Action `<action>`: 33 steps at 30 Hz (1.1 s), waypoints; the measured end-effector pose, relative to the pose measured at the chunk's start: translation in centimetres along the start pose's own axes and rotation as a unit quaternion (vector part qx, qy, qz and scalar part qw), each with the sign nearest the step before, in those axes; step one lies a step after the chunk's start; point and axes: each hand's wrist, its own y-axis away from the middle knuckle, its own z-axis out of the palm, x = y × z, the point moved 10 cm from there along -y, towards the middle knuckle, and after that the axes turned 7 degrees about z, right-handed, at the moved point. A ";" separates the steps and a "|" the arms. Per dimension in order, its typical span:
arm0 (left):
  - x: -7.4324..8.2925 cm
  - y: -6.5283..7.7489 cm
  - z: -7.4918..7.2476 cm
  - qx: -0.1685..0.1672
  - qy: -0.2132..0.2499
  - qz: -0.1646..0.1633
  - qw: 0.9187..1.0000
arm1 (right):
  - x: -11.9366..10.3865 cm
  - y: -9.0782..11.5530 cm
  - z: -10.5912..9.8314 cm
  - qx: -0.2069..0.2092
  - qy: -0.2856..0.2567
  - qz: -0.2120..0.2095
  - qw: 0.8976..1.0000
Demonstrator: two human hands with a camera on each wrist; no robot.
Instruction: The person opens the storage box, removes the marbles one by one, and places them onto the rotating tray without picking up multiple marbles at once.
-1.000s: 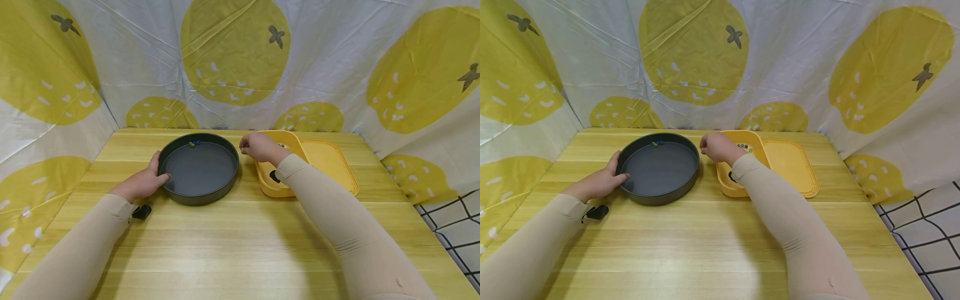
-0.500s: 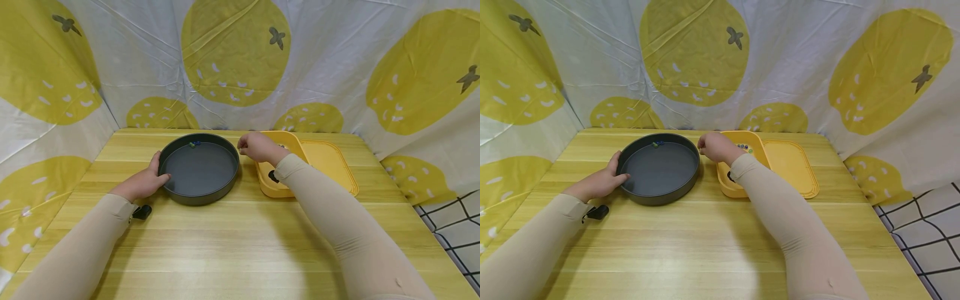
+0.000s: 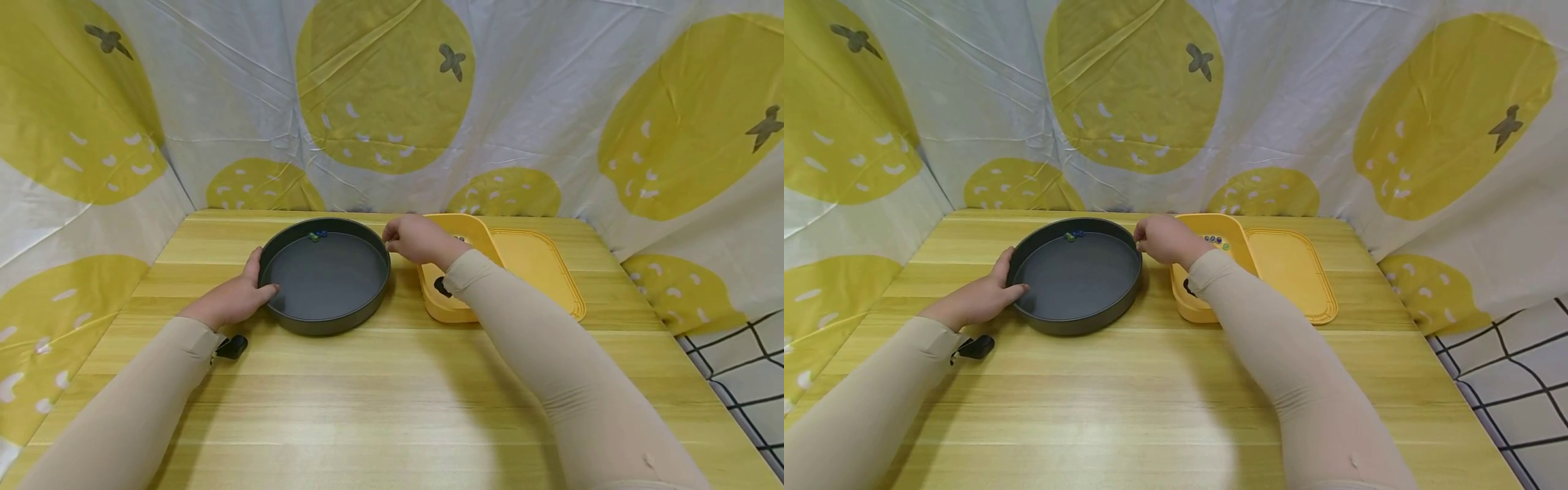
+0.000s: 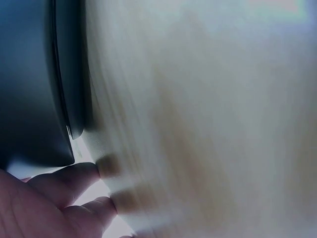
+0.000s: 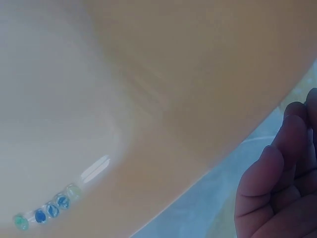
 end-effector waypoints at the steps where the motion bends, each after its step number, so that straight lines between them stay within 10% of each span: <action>1: 0.0 0.0 0.0 0.000 0.000 0.000 1.000 | -0.2 0.0 0.0 -0.001 0.001 -0.001 1.000; 33: 0.2 -0.1 -0.1 0.002 0.008 -0.001 1.000 | -5.2 -0.4 0.1 -0.016 0.028 -0.050 0.998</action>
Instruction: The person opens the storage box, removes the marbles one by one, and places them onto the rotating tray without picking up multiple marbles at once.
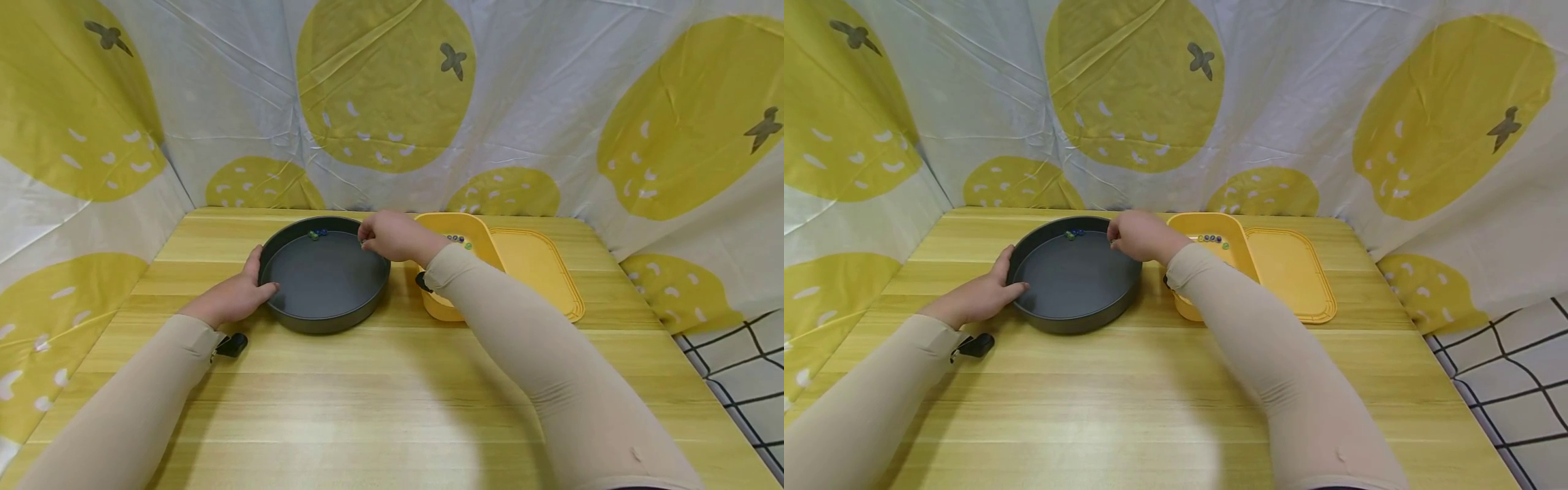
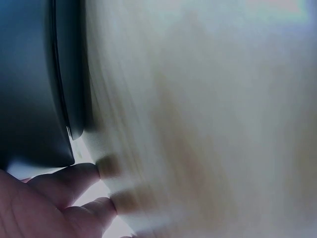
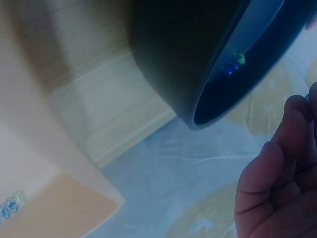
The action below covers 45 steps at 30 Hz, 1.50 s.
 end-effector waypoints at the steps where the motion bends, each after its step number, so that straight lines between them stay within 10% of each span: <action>1: 0.0 0.0 0.0 0.000 -0.001 -0.001 1.000 | -0.1 -0.1 0.0 0.000 0.000 0.000 1.000; 14: -0.1 0.0 0.1 -0.004 0.004 -0.006 1.000 | 0.0 -0.3 0.3 -0.003 -0.035 0.003 0.999; 32: -0.2 -0.1 -0.1 0.000 0.000 -0.001 1.000 | 15.3 2.6 -2.3 0.074 -0.101 0.172 0.977; 45: -0.2 -0.1 0.1 -0.002 0.005 -0.003 1.000 | 18.3 2.3 -0.3 0.011 -0.003 0.200 0.980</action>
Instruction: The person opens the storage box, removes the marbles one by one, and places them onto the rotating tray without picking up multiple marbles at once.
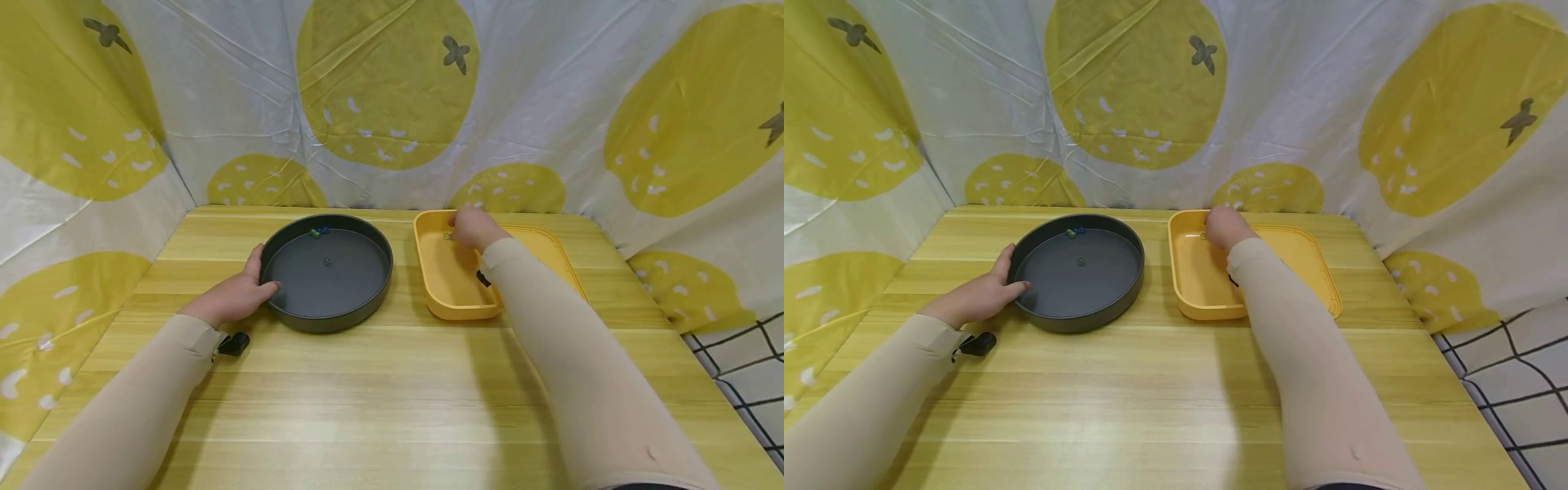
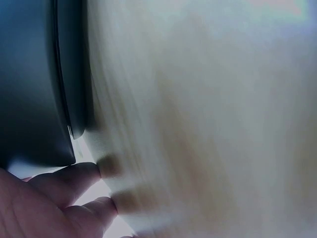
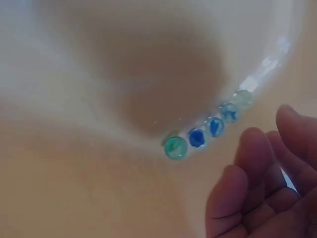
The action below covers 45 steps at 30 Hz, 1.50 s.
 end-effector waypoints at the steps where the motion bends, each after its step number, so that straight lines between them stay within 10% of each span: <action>1: 0.0 0.0 0.0 0.000 0.000 0.000 1.000 | 0.0 0.0 0.2 -0.004 0.009 -0.002 1.000; 13: 0.2 0.1 -0.1 0.003 0.003 -0.002 1.000 | -0.7 -0.3 1.6 -0.009 0.084 -0.035 0.996; 45: 0.1 0.0 -0.2 0.005 -0.019 -0.004 1.000 | -1.8 0.5 0.7 0.020 0.024 -0.058 0.998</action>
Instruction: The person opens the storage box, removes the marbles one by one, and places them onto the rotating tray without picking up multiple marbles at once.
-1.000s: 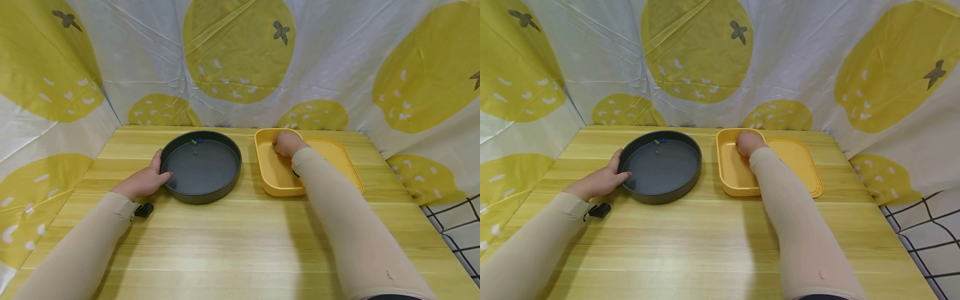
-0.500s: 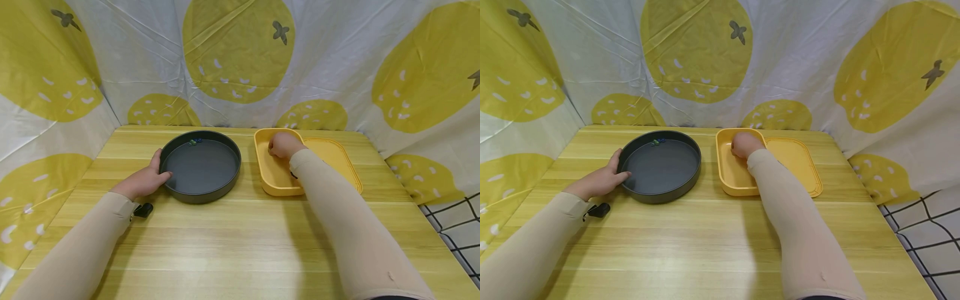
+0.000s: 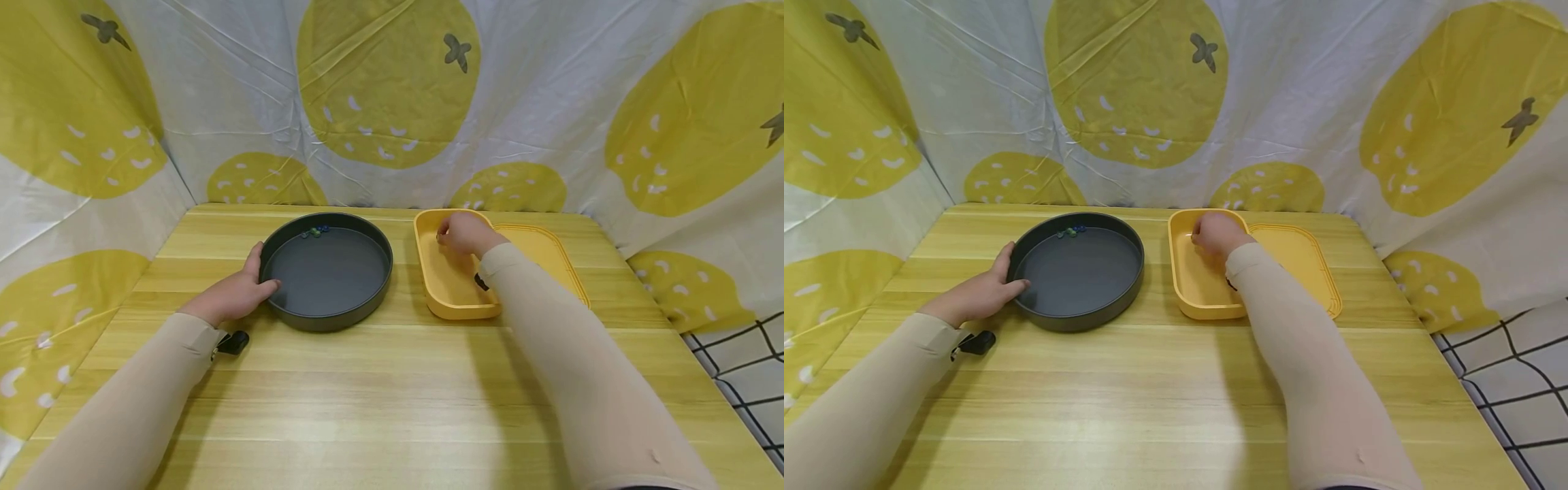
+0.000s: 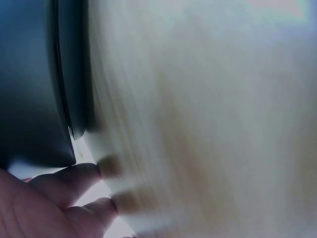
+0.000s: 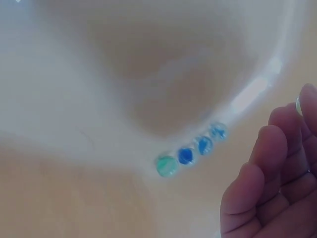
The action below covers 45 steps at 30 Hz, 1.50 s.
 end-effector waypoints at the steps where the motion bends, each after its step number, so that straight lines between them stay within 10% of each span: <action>1: 0.0 0.0 0.0 -0.001 0.000 -0.001 1.000 | 0.1 0.0 -0.2 -0.001 -0.009 0.002 1.000; 14: 0.2 0.2 0.0 -0.006 0.000 -0.002 1.000 | -0.9 1.2 -2.7 0.010 -0.101 0.011 0.995; 45: 0.1 0.0 0.1 -0.004 0.016 0.007 1.000 | -9.6 2.5 -3.3 -0.006 -0.066 -0.067 0.996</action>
